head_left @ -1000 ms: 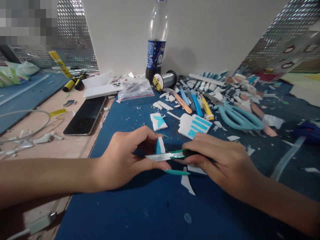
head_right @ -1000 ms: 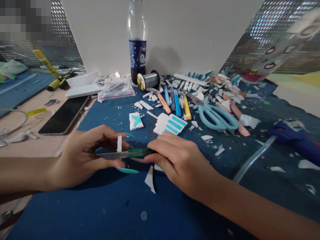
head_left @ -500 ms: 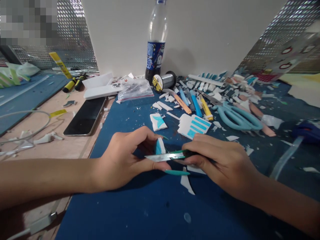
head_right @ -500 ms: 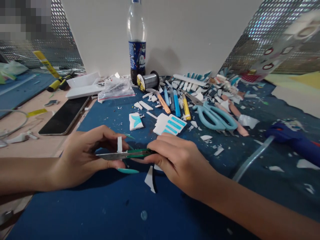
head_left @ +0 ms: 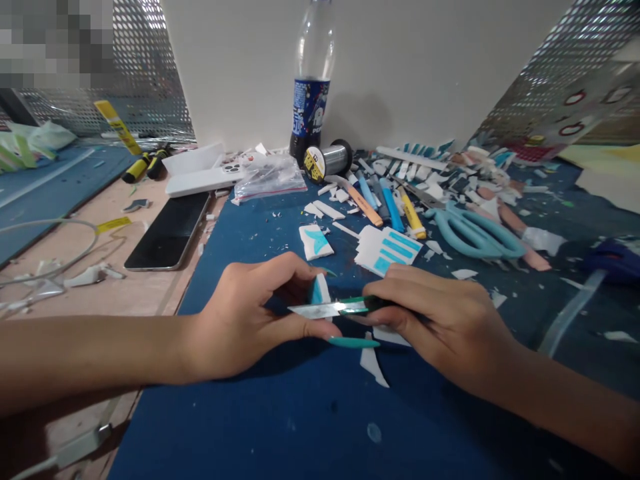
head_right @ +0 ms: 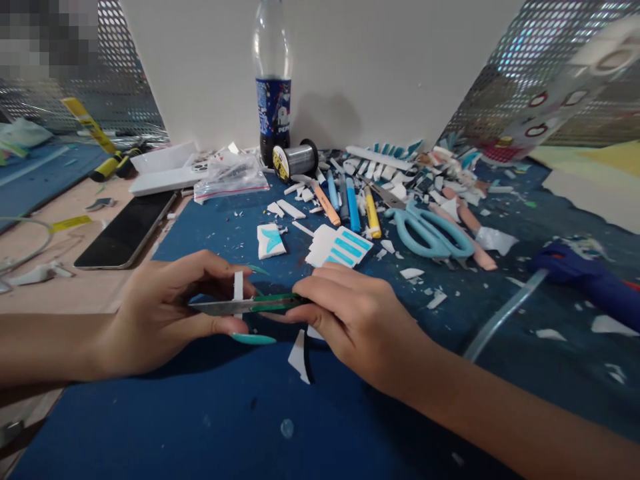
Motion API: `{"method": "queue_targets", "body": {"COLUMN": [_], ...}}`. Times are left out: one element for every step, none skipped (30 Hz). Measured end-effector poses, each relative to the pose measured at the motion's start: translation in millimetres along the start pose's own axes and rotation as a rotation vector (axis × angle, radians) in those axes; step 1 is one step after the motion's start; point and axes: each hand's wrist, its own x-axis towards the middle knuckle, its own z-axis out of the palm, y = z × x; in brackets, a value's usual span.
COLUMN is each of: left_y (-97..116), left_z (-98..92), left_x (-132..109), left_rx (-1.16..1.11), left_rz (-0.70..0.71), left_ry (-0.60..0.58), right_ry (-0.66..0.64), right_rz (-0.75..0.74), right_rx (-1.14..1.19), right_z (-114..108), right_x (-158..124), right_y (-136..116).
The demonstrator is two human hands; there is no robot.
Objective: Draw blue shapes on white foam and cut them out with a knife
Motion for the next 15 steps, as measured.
{"method": "queue_targets", "body": {"left_y": [0.1, 0.1, 0.1, 0.1, 0.0, 0.0, 0.0, 0.1, 0.1, 0.3, 0.5, 0.7, 1.0, 1.3, 1.6], "left_z": [-0.3, -0.6, -1.0, -1.2, -1.5, -1.6, -1.7, -1.7, -1.6, -1.4, -1.3, -1.2, -1.2, -1.3, -1.5], "left_x": [-0.4, -0.9, -1.2, -1.4, -1.5, -1.4, -1.2, -0.9, -0.6, -0.4, -0.4, -0.4, -0.6, -0.8, -1.1], "left_rx": [-0.005, -0.01, -0.013, -0.012, -0.008, 0.002, 0.016, 0.034, 0.051, 0.064, 0.072, 0.074, 0.073, 0.071, 0.07], "left_rz": [-0.001, -0.001, -0.001, 0.001, 0.004, 0.01, 0.018, 0.027, 0.033, 0.038, 0.038, 0.038, 0.038, 0.04, 0.046], "left_ry": [-0.004, -0.004, -0.006, -0.003, 0.001, 0.002, 0.001, 0.0, -0.002, -0.002, -0.006, -0.006, -0.004, -0.003, -0.001], "right_ry": [-0.002, -0.01, -0.025, -0.034, -0.042, -0.043, -0.042, -0.037, -0.037, -0.036, -0.035, -0.036, -0.038, -0.034, -0.034], "right_rz": [-0.003, -0.009, -0.017, -0.025, -0.033, -0.039, -0.042, -0.044, -0.044, -0.045, -0.045, -0.044, -0.042, -0.039, -0.037], "right_rx": [-0.003, -0.011, -0.022, -0.032, -0.039, -0.045, -0.045, -0.041, -0.035, -0.031, -0.029, -0.028, -0.029, -0.03, -0.032], "right_z": [-0.1, -0.5, -1.2, -1.9, -2.6, -3.0, -3.3, -3.3, -3.1, -3.0, -2.9, -2.9, -3.0, -3.2, -3.5], "right_x": [-0.7, -0.8, -0.2, 0.9, 2.4, 4.0, 5.4, 6.6, 7.4, 7.7, 7.5, 7.1, 6.4, 5.6, 5.0], "right_y": [0.0, -0.3, -0.9, -1.6, -2.4, -3.1, -3.8, -4.3, -4.7, -5.0, -5.1, -5.1, -5.1, -5.0, -4.9]}}
